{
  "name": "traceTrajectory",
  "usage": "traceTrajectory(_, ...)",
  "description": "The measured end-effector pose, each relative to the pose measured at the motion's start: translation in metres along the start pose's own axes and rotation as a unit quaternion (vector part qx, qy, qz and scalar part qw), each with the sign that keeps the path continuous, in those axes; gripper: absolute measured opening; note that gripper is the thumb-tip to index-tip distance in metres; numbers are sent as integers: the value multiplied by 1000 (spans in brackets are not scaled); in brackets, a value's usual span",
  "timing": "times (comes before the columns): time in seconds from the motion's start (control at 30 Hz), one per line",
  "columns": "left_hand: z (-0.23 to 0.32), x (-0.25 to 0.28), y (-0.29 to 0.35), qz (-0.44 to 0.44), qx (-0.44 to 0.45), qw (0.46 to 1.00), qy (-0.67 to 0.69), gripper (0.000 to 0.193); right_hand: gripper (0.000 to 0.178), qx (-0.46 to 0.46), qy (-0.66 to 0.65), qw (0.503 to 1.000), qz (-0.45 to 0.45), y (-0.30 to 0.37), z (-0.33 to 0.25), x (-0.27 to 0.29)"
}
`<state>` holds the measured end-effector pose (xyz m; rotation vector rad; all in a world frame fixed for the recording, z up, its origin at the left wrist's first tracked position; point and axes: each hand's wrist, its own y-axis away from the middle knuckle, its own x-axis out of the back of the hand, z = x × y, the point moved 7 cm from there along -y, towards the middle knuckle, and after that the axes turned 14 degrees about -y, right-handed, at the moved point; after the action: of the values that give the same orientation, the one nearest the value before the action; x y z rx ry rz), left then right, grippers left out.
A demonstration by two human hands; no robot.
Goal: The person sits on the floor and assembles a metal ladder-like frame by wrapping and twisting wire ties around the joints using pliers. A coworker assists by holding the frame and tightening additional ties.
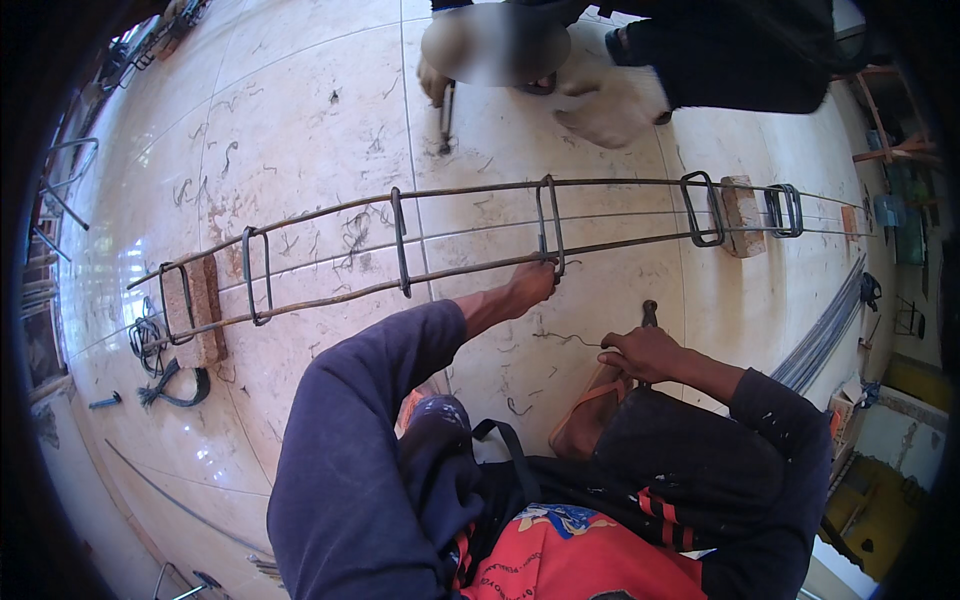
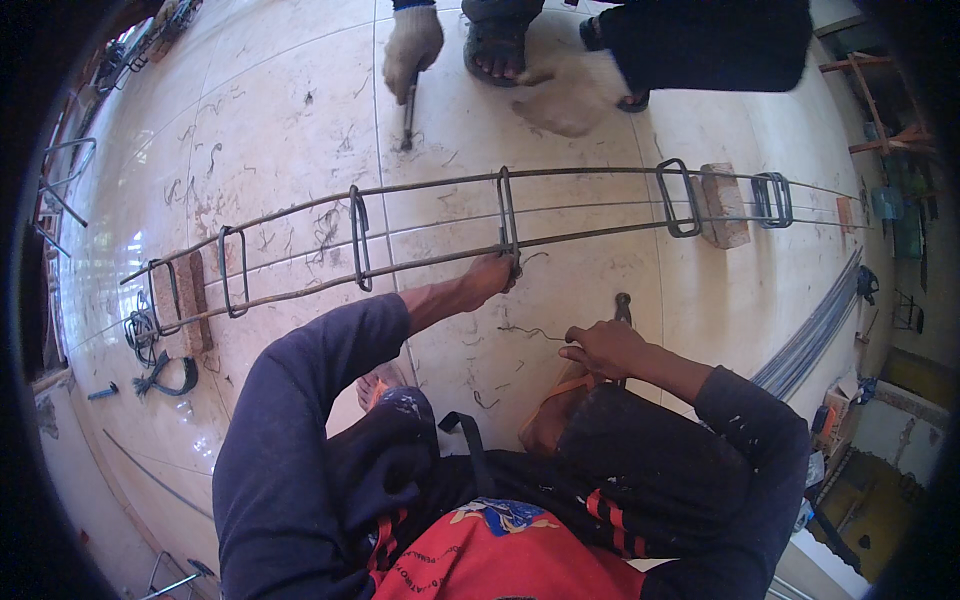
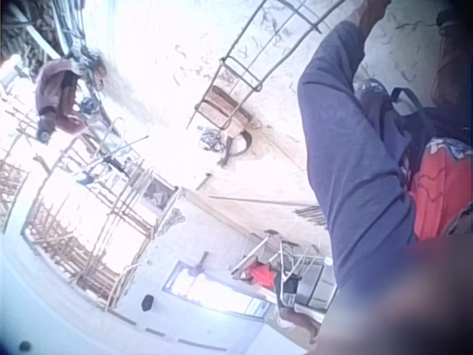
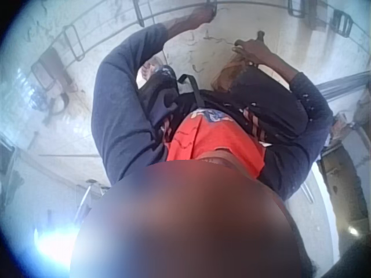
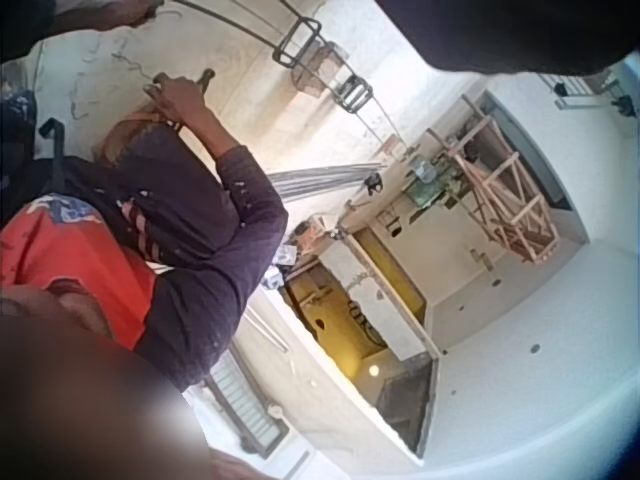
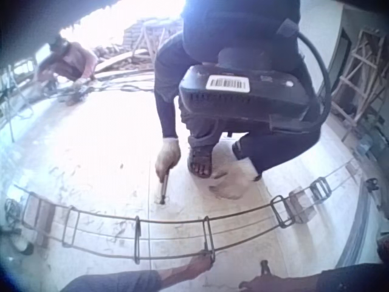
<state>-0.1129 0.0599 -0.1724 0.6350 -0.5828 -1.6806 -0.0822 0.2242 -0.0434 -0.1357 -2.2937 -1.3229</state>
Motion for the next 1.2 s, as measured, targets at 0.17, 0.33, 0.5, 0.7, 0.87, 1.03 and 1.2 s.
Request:
traceTrajectory(0.17,5,25,35,87,-63,981,-164,28,43,-27,-5,999,-24,0,-5,2)
traceTrajectory(0.33,31,7,95,9,-287,826,-485,23,41,-42,-12,999,-14,5,6,0)
traceTrajectory(0.5,104,14,147,118,-428,701,-558,32,40,-47,-5,999,-19,9,5,0)
traceTrajectory(0.7,101,30,133,231,-389,634,-627,56,36,-24,-13,1000,-10,1,-6,8)
traceTrajectory(0.87,99,24,124,207,-340,642,-655,59,29,-3,-11,1000,9,9,-14,18)
traceTrajectory(1.03,99,30,101,199,-343,655,-644,55,26,7,-48,998,46,10,-15,24)
traceTrajectory(1.2,95,34,82,159,-262,696,-649,53,27,14,-101,991,89,23,-26,44)
